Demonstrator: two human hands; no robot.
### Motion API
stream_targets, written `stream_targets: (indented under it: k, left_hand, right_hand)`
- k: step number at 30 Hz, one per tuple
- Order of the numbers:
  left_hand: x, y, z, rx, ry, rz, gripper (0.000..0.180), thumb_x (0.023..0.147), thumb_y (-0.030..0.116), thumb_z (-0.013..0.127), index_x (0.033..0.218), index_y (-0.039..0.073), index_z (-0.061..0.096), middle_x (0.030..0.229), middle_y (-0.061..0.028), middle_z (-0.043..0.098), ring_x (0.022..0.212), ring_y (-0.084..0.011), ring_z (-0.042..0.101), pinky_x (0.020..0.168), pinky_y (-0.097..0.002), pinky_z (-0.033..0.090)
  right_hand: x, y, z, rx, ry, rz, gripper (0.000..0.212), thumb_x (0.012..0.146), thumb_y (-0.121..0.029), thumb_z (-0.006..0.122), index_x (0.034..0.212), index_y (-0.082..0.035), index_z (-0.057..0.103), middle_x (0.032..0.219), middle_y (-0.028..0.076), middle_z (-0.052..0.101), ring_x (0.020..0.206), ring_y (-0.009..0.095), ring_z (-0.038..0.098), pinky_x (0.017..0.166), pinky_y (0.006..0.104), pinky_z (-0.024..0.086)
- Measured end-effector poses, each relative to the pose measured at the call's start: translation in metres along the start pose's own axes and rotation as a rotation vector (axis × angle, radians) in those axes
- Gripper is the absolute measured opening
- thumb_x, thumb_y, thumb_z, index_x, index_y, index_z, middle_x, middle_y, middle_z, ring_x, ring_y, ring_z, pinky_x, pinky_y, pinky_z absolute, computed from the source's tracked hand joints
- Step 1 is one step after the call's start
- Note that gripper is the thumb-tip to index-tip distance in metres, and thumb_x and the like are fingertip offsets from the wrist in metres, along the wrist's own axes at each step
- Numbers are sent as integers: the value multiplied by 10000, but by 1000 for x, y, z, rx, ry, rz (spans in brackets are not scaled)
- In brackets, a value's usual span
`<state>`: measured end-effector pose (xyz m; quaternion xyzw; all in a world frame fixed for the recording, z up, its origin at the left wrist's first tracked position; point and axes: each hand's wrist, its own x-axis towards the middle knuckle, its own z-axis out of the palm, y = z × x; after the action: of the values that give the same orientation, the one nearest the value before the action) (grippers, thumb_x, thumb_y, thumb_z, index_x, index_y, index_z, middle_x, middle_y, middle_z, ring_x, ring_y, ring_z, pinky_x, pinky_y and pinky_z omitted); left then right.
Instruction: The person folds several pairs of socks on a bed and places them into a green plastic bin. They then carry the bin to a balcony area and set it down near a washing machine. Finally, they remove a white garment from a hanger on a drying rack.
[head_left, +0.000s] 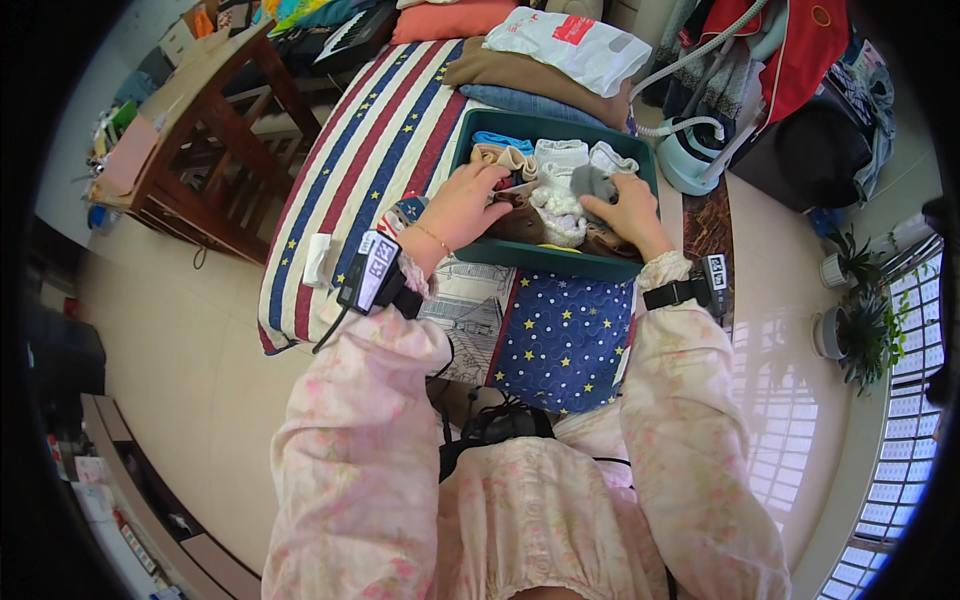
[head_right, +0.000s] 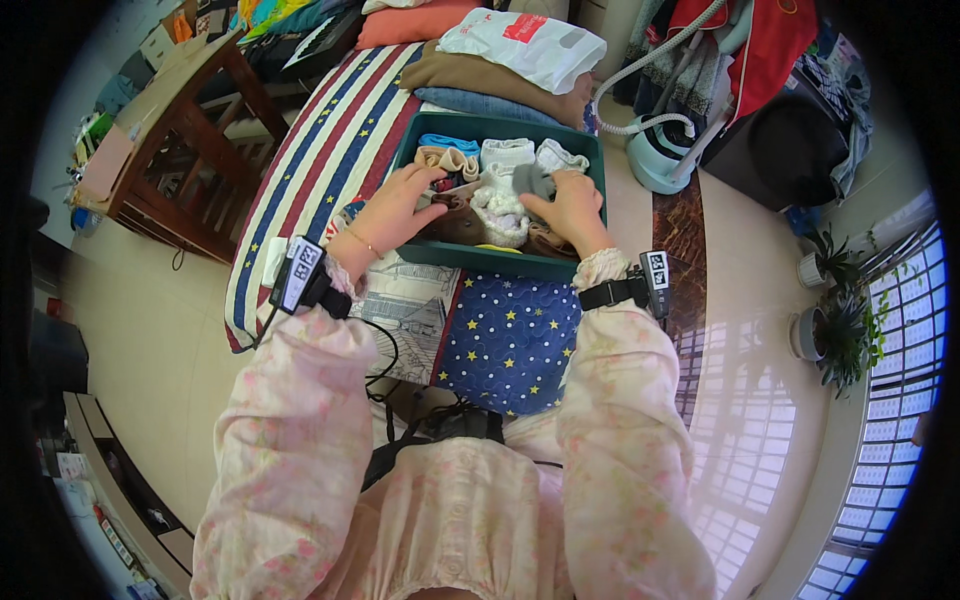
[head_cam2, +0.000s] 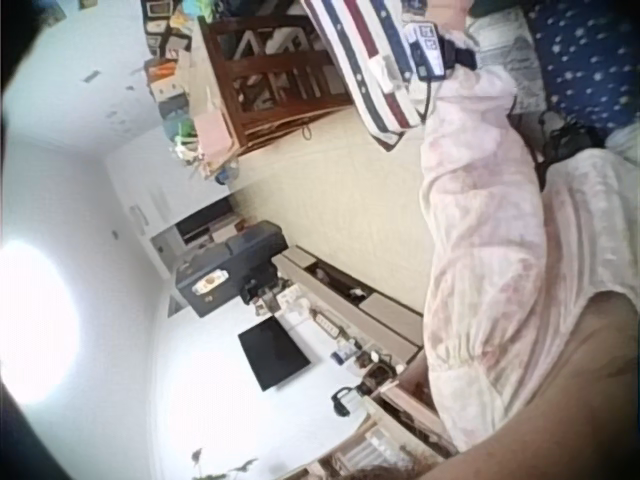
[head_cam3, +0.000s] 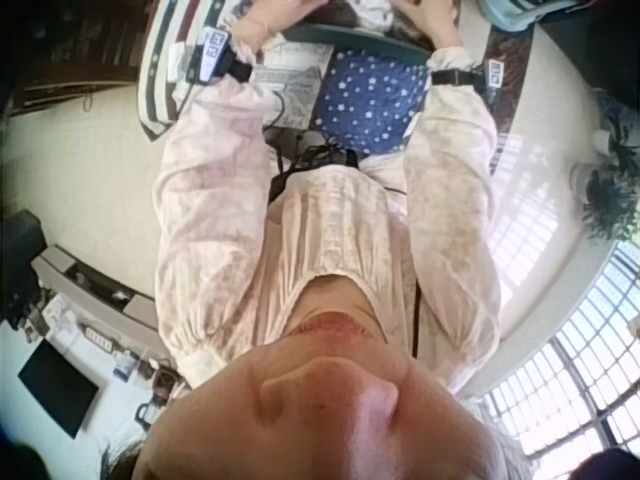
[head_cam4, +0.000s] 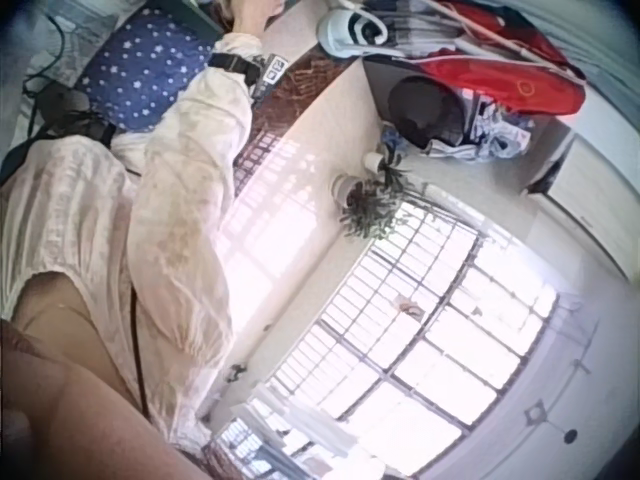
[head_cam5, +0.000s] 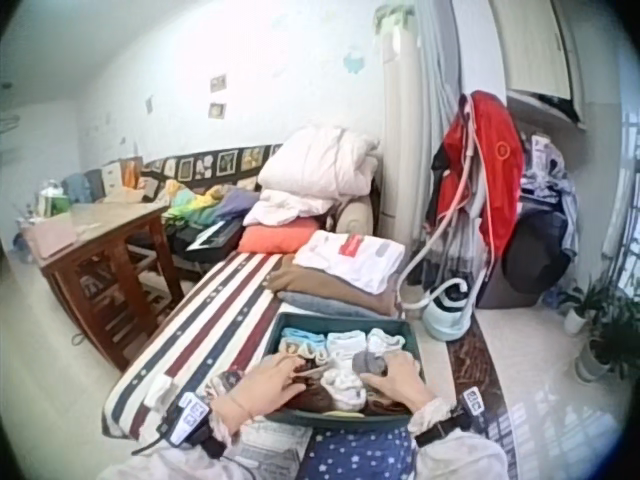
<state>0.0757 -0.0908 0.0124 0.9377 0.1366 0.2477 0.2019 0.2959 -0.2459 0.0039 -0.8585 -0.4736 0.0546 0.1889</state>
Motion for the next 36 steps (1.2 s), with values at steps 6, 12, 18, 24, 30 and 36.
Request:
stream_targets:
  k: [6, 12, 18, 24, 30, 36]
  left_hand:
    - [-8, 19, 13, -85, -90, 249, 223, 867, 239, 602, 909, 28, 660, 1121, -125, 581, 1074, -310, 530, 928, -381, 429]
    - [-15, 21, 22, -64, -174, 65, 311, 901, 332, 562, 925, 47, 685, 1225, -108, 566, 1131, -289, 526, 951, -369, 430]
    - [-16, 26, 21, 13, -184, 38, 315, 900, 355, 557, 922, 63, 674, 1234, -105, 563, 1143, -281, 526, 933, -365, 443]
    - [-15, 22, 19, 56, -153, 100, 357, 892, 385, 566, 1062, 75, 615, 1316, -121, 506, 1205, -305, 479, 998, -386, 390]
    - [11, 5, 29, 254, 7, 70, 544, 905, 457, 521, 1344, 145, 452, 1463, -166, 318, 1355, -405, 252, 1100, -511, 193]
    - [24, -3, 56, 361, -428, -280, 734, 834, 712, 407, 1438, 303, 333, 1545, -116, 171, 1409, -438, 71, 1109, -579, 77]
  right_hand:
    - [-10, 9, -10, 612, -45, -273, 367, 748, -234, 748, 990, 6, 611, 845, 134, 618, 785, 229, 575, 719, 335, 460]
    - [-20, 4, -13, 391, -309, -373, 329, 714, -190, 753, 841, 40, 554, 765, 181, 594, 686, 288, 540, 647, 370, 433]
    - [-15, 10, -4, 273, -415, -298, 311, 704, -177, 750, 765, 52, 550, 717, 198, 588, 718, 320, 591, 660, 399, 445]
    - [-38, 2, -7, 324, -53, -348, 374, 768, -239, 716, 1043, -17, 593, 1020, 205, 592, 996, 352, 558, 856, 390, 437]
    - [-67, 0, 2, 19, 322, -280, 548, 858, -394, 616, 1315, -115, 502, 1412, 179, 391, 1328, 374, 316, 1076, 494, 251]
    - [-67, -3, 5, -156, -22, -201, 581, 899, -494, 507, 1319, -92, 499, 1390, 124, 447, 1349, 327, 317, 1102, 500, 214]
